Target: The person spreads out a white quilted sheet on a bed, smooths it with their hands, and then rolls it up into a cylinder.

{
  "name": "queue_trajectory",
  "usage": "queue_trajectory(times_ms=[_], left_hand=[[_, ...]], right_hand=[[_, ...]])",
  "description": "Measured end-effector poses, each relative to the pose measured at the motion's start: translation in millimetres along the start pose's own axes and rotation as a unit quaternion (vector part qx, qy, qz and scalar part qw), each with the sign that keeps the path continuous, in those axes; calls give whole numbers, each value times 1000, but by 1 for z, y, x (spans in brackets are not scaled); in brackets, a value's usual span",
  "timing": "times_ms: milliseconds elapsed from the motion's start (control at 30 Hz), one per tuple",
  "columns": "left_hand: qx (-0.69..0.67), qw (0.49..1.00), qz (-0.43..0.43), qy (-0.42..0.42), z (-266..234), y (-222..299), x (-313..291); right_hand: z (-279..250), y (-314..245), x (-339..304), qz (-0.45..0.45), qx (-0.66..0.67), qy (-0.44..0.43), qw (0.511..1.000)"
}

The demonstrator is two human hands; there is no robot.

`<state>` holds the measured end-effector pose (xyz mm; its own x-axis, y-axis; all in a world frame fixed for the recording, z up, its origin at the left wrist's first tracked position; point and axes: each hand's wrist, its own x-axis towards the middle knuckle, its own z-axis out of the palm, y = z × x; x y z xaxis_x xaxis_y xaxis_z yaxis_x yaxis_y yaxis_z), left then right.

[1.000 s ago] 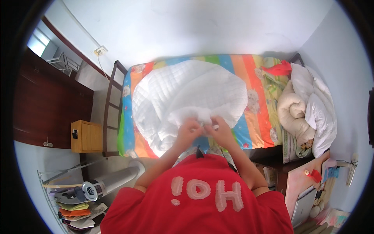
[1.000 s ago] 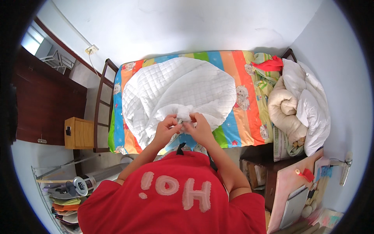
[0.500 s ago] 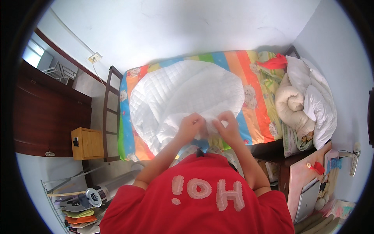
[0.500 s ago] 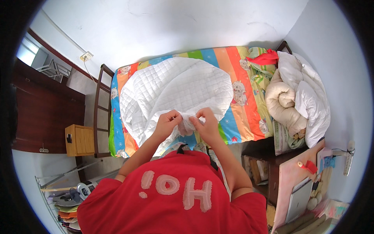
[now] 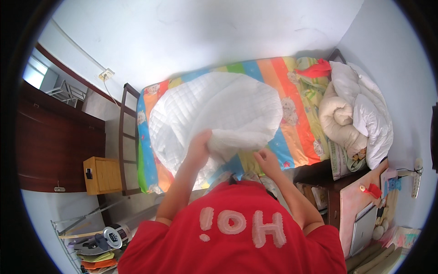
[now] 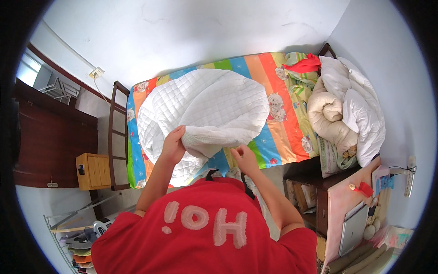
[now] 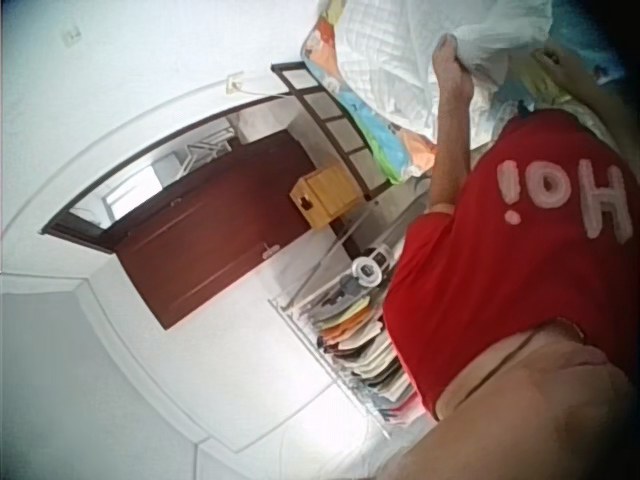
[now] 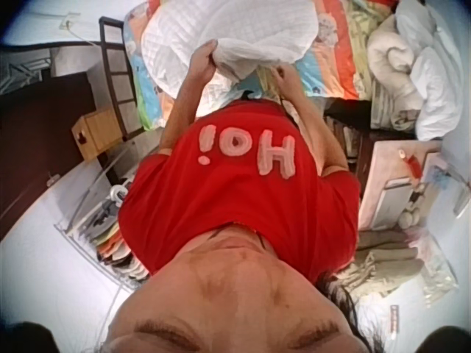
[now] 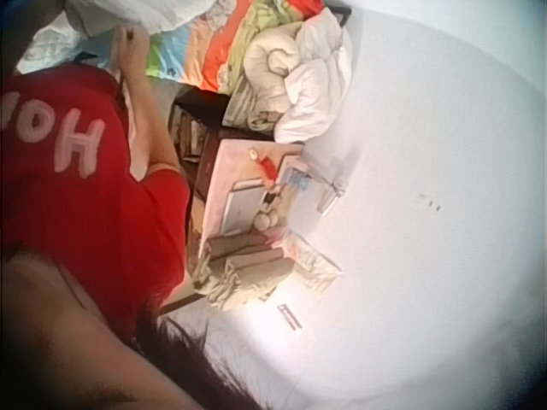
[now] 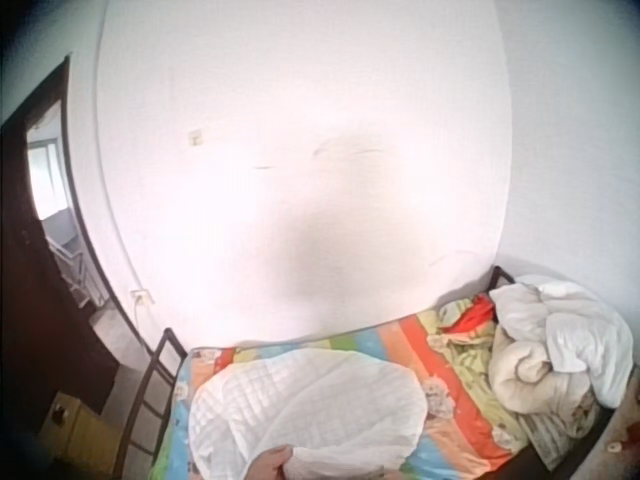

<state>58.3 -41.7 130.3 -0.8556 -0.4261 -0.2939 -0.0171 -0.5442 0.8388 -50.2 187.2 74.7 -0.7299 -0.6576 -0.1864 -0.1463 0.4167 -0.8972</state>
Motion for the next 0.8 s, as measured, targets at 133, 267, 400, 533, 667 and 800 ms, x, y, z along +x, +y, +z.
queue_trajectory(times_ms=[133,267,400,533,667,800], left_hand=[[21,999,30,-9,26,30,-30],[59,994,62,-62,47,65,-66],[77,988,29,-132,21,78,-74],[210,975,43,50,-1,47,-46],[175,971,91,133,-25,-6,10],[214,962,51,159,-34,-32,50]], right_hand=[[17,52,36,441,500,-19,746],[16,69,95,179,701,9,690],[1,24,154,117,566,88,811],[-26,-66,160,30,315,126,940],[49,-73,85,-234,-33,-164,958],[75,-34,34,-164,70,-379,908]])
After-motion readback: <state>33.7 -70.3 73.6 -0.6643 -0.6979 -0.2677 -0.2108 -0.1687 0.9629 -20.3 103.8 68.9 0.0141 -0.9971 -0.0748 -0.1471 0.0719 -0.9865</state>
